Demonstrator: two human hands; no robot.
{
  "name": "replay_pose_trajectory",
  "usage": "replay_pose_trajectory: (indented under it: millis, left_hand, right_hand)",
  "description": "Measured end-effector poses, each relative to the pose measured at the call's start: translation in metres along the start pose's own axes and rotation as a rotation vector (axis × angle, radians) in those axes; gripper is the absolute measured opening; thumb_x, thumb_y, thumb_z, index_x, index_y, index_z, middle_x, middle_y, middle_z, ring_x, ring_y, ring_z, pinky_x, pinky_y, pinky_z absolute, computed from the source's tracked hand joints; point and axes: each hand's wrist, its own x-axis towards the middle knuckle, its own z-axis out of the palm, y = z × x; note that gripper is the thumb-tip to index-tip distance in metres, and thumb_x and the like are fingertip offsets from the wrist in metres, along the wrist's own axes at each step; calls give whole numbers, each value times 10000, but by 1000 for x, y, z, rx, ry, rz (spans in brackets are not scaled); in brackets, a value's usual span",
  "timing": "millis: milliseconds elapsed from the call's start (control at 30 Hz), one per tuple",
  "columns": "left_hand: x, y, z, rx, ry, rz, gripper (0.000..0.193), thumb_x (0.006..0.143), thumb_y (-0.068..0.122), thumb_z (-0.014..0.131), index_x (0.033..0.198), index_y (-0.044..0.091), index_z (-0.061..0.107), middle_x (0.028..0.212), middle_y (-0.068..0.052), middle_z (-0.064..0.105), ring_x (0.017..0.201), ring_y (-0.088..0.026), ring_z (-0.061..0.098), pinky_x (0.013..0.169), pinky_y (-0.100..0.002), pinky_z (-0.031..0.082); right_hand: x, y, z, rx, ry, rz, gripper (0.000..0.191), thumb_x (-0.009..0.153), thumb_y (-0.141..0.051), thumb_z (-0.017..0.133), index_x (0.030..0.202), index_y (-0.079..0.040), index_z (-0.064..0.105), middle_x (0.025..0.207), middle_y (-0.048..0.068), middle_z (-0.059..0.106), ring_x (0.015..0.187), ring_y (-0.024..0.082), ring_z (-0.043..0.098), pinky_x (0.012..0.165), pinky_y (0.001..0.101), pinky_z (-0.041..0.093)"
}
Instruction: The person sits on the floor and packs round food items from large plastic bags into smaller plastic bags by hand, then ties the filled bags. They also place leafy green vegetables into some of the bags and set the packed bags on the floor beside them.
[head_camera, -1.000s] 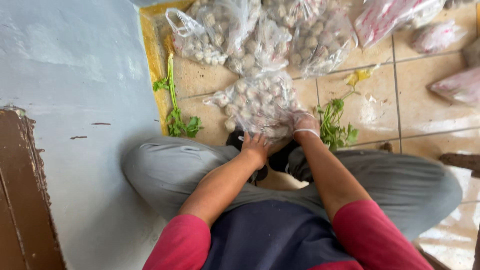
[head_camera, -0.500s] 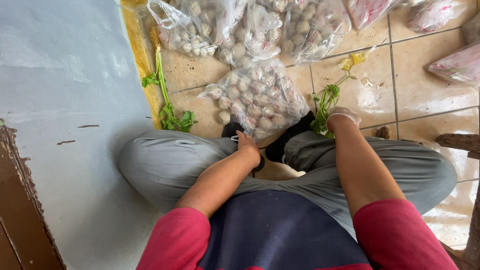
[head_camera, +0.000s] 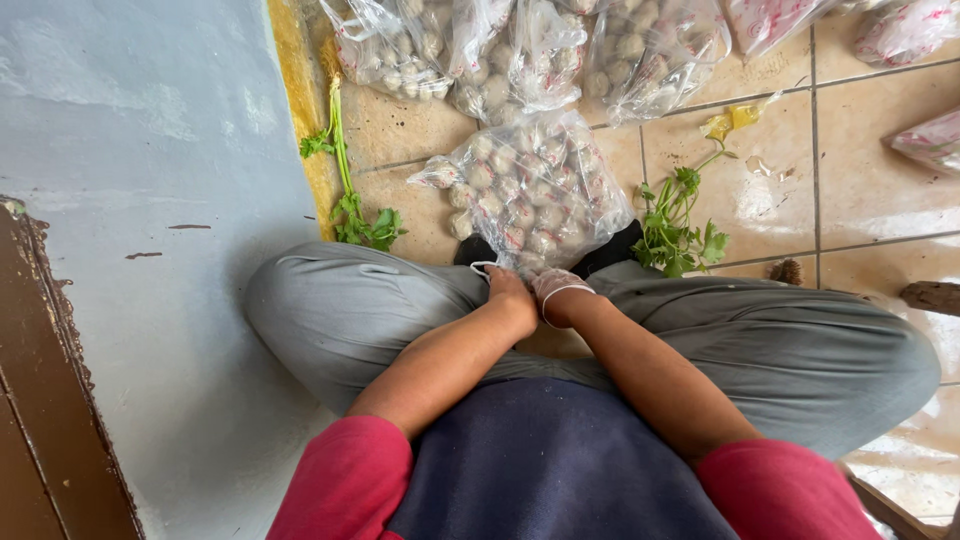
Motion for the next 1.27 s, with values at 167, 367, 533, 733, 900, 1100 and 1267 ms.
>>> replay_pose_trajectory:
  millis: [167, 367, 533, 733, 900, 1100, 1267]
  left_hand:
    - [-22, -13, -6, 14, -56, 39, 727, 931, 356, 660, 1576, 118, 422, 1711, -200, 170, 1577, -402, 93, 1203, -703, 110]
    - [-17, -4, -8, -59, -182, -11, 870, 942, 382, 668, 1632, 100, 220, 1708, -221, 21, 1567, -427, -2, 1171, -701, 118]
    - [-8, -17, -15, -158, -68, 24, 639, 918, 265, 648, 1520, 107, 501, 1639, -196, 335, 1519, -398, 273, 1168, -707, 177]
    - [5, -105, -31, -554, 172, 14, 366, 872, 184, 619, 1198, 72, 744, 1334, -211, 730, 1221, -366, 708, 1017, -496, 564]
    - [-2, -148, -46, -752, 494, -127, 487, 895, 187, 580, 1373, 273, 620, 1409, -100, 592, 1277, -324, 576, 1028, -459, 494]
    - [17, -76, -35, -379, 404, -32, 513, 936, 199, 611, 1442, 254, 547, 1492, -48, 489, 1417, -315, 418, 1147, -622, 298]
    - [29, -67, -30, -246, 331, -76, 573, 922, 182, 657, 1475, 225, 512, 1537, -53, 459, 1463, -309, 363, 1186, -700, 149]
  right_hand:
    - [-25, -20, -30, 72, -124, 29, 424, 925, -285, 658, 1300, -93, 625, 1246, 176, 683, 1165, 347, 652, 987, 420, 518]
    - [-35, -28, -40, 70, -123, 8, 390, 920, -207, 648, 1294, -104, 612, 1187, 176, 705, 1115, 357, 671, 950, 441, 533]
    - [-27, -22, -45, 68, -4, 123, 431, 961, -196, 618, 1387, -142, 586, 1368, 187, 633, 1285, 336, 600, 1075, 407, 483]
    - [-12, -17, -61, -6, -2, 213, 882, 896, -237, 675, 1619, -291, 174, 1686, 198, 119, 1427, 376, 401, 1128, 409, 391]
    - [-13, -21, -54, -204, -35, 142, 891, 924, -239, 651, 1651, -278, 136, 1661, 265, 122, 1427, 369, 409, 1122, 416, 388]
    - [-14, -20, -38, -109, -34, 179, 748, 983, -339, 620, 1627, -290, 241, 1690, 249, 126, 1393, 360, 467, 1131, 415, 403]
    - [5, -6, -12, -121, 4, 179, 756, 984, -245, 628, 1640, -320, 259, 1700, 245, 94, 1403, 362, 462, 1111, 438, 416]
